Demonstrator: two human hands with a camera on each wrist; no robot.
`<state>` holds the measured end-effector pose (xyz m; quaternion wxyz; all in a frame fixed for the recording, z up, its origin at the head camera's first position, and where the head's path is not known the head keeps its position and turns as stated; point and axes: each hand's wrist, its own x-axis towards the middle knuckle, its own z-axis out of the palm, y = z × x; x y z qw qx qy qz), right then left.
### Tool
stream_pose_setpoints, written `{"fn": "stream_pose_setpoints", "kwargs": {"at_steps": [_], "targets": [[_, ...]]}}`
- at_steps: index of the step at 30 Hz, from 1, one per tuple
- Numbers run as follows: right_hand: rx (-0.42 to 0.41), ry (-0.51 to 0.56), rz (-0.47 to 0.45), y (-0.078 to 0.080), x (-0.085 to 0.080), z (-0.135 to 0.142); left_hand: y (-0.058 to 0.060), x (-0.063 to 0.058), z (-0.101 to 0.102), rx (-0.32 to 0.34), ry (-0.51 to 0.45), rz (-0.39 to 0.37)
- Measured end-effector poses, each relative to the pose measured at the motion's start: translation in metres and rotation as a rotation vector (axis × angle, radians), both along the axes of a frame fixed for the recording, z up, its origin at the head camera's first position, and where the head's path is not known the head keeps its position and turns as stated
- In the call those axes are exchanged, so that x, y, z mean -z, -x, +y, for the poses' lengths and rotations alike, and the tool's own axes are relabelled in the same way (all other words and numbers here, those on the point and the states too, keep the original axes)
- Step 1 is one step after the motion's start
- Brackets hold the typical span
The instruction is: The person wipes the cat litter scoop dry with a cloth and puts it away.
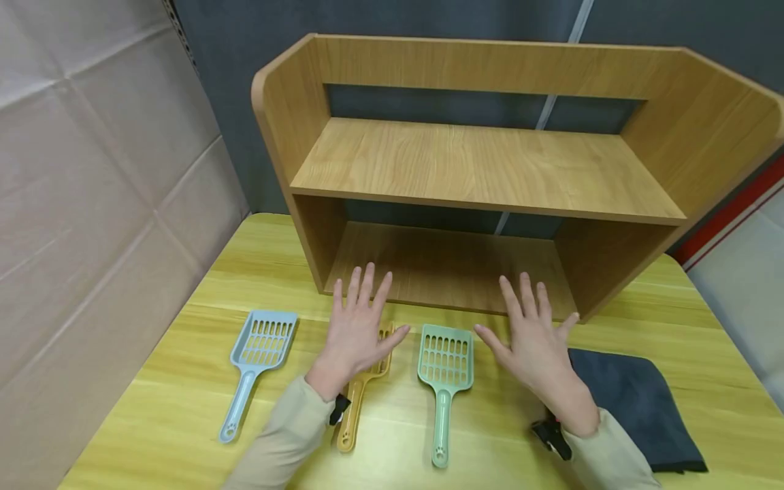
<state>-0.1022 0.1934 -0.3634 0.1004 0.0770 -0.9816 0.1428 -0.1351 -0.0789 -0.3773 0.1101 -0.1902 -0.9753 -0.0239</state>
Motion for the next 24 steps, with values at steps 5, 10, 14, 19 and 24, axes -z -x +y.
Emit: {"fn": "stream_pose_setpoints", "kwargs": {"at_steps": [5,10,14,19,24], "targets": [[-0.003,0.092,0.057,-0.007,-0.009,0.009,-0.005,-0.007,-0.012,0.003,-0.061,-0.021],[-0.041,0.235,0.213,-0.013,-0.013,0.024,-0.014,-0.015,-0.03,0.026,-0.161,0.025],[-0.025,0.302,0.318,-0.018,-0.016,0.039,-0.02,-0.018,-0.047,0.061,-0.281,0.133],[0.076,0.306,0.409,-0.027,-0.017,0.057,-0.028,-0.015,-0.066,0.081,-0.388,0.266],[0.15,0.328,0.443,-0.033,-0.013,0.076,-0.037,-0.009,-0.085,0.073,-0.42,0.37]]}}
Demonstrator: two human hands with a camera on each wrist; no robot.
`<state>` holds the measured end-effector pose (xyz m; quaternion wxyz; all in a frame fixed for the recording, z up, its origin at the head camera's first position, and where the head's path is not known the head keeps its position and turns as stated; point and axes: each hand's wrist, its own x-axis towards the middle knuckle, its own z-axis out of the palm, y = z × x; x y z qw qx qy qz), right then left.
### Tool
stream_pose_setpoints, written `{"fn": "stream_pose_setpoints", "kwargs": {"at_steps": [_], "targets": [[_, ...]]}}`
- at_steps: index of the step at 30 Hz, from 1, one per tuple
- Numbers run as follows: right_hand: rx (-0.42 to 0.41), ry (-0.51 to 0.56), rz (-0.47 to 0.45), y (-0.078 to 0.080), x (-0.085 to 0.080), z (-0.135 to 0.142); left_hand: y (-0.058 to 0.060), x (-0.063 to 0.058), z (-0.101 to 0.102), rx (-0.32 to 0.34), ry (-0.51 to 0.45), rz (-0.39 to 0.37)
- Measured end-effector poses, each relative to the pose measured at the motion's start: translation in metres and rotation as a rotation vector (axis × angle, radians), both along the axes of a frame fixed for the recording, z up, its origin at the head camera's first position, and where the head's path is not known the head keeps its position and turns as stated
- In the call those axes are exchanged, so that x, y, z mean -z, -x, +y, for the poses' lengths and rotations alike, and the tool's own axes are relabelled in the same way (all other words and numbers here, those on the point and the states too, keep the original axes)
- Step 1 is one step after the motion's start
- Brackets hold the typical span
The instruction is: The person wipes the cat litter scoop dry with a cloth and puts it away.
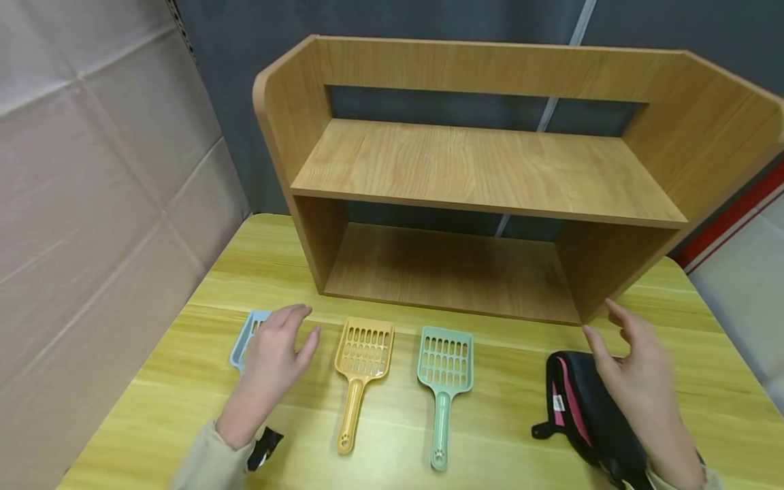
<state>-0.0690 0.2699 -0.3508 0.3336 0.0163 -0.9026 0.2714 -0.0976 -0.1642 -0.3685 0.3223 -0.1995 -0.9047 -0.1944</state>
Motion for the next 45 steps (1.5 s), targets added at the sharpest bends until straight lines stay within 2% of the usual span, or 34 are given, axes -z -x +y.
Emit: {"fn": "stream_pose_setpoints", "kwargs": {"at_steps": [4,11,15,20,26,30,37,45], "targets": [[0.041,0.014,0.044,-0.003,0.006,0.016,-0.007,0.004,-0.012,-0.021,-0.001,0.037],[0.127,0.016,-0.019,-0.014,0.014,0.042,-0.022,0.011,-0.03,-0.078,-0.018,0.005],[0.172,0.036,-0.101,-0.019,0.019,0.057,-0.031,0.016,-0.039,-0.127,-0.04,-0.028],[0.226,0.036,-0.259,-0.026,0.031,0.075,-0.044,0.023,-0.048,-0.193,-0.082,-0.082],[0.223,-0.047,-0.405,-0.036,0.041,0.097,-0.056,0.032,-0.057,-0.235,-0.103,-0.1],[0.241,-0.064,-0.538,-0.041,0.049,0.107,-0.06,0.034,-0.062,-0.269,-0.11,-0.188],[0.3,0.006,-0.82,-0.046,0.062,0.126,-0.068,0.036,-0.07,-0.322,-0.129,-0.385],[0.361,0.072,-1.017,-0.053,0.073,0.14,-0.069,0.041,-0.077,-0.338,-0.175,-0.556]]}}
